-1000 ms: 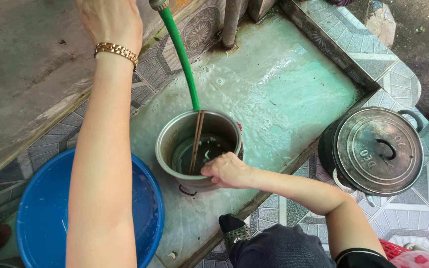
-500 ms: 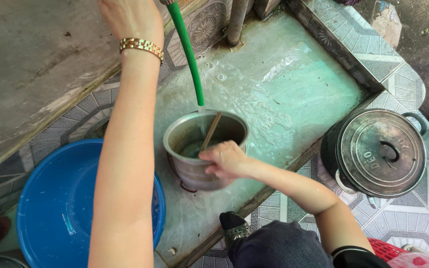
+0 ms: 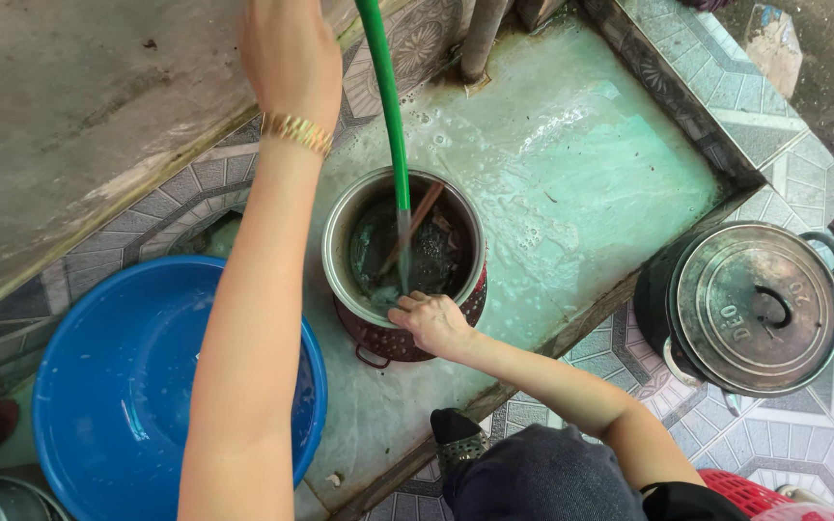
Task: The person washes several pots, pans, a lid, and chopsticks by scrubbing them with a sponge in a basin of soapy water and rinsing them under a faucet.
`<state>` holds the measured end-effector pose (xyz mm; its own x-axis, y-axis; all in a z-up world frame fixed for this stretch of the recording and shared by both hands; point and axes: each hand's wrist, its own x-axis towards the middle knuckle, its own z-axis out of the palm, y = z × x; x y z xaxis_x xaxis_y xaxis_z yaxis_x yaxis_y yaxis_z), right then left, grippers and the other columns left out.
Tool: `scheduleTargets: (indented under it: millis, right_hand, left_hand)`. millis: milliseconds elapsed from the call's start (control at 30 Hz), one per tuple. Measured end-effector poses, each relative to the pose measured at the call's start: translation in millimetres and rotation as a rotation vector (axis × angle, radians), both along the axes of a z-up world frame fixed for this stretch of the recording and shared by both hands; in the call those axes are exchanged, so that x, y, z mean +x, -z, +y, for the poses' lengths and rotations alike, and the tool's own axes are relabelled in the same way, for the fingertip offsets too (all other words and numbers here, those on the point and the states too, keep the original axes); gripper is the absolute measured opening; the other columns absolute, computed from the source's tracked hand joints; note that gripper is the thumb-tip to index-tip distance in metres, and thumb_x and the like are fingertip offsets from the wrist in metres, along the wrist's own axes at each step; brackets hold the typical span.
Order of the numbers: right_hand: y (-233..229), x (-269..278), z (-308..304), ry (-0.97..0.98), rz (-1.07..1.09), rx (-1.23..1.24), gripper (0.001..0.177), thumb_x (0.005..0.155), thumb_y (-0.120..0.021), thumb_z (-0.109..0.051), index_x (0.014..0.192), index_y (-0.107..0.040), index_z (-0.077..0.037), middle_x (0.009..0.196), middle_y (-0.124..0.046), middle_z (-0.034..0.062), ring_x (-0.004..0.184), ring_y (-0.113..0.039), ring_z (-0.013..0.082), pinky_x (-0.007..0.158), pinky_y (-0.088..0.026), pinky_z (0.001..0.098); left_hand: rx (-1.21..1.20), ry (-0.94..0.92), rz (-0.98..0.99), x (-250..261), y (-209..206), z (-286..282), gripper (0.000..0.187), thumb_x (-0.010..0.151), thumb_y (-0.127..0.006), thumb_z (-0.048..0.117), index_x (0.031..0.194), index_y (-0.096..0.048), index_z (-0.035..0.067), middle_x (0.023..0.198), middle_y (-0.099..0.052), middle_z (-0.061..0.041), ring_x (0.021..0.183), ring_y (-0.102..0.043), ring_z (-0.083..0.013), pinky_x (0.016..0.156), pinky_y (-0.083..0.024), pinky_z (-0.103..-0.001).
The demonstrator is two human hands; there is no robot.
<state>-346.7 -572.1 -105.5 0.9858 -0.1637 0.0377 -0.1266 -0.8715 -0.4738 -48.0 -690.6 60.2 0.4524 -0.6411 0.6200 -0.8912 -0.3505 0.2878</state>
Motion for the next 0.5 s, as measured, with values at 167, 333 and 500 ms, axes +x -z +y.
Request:
scheduleTargets:
  millis: [167, 333, 500]
  right_hand:
    - [9, 14, -51, -0.096, -0.019, 0.395, 0.05, 0.084, -0.082, -0.044, 0.119, -0.069, -0.011, 0.116, -0.067, 0.0123, 0.102, -0.065, 0.0303, 0.085, -0.056, 0.0434]
    - [51, 58, -105, 0.056, -0.102, -0.668, 0.029, 0.073, -0.065, -0.024, 0.1, -0.072, -0.016, 0.113, -0.073, 0.0076, 0.116, -0.071, 0.0257, 0.1, -0.056, 0.0426]
    - [47, 66, -110, 0.175, 0.66, -0.174, 0.022, 0.098, -0.056, -0.015, 0.109, -0.075, -0.01, 0.109, -0.074, 0.0145, 0.105, -0.073, 0.0328, 0.089, -0.06, 0.0438]
  left_hand:
    - [-0.116, 0.214, 0.512, -68, 114, 103, 0.039, 0.109, -0.058, 0.022, 0.144, -0.051, 0.006, 0.129, -0.068, -0.015, 0.111, -0.068, -0.0265, 0.086, -0.058, -0.034]
    - [0.086, 0.075, 1.174, -139, 290, 160, 0.042, 0.087, -0.073, 0.015, 0.127, -0.062, 0.008, 0.102, -0.074, -0.008, 0.093, -0.072, -0.0199, 0.084, -0.057, -0.035]
    - [-0.074, -0.46, 1.978, -177, 310, 155, 0.038, 0.1, -0.067, 0.034, 0.125, -0.06, 0.006, 0.107, -0.065, -0.007, 0.096, -0.06, -0.0212, 0.078, -0.05, -0.044]
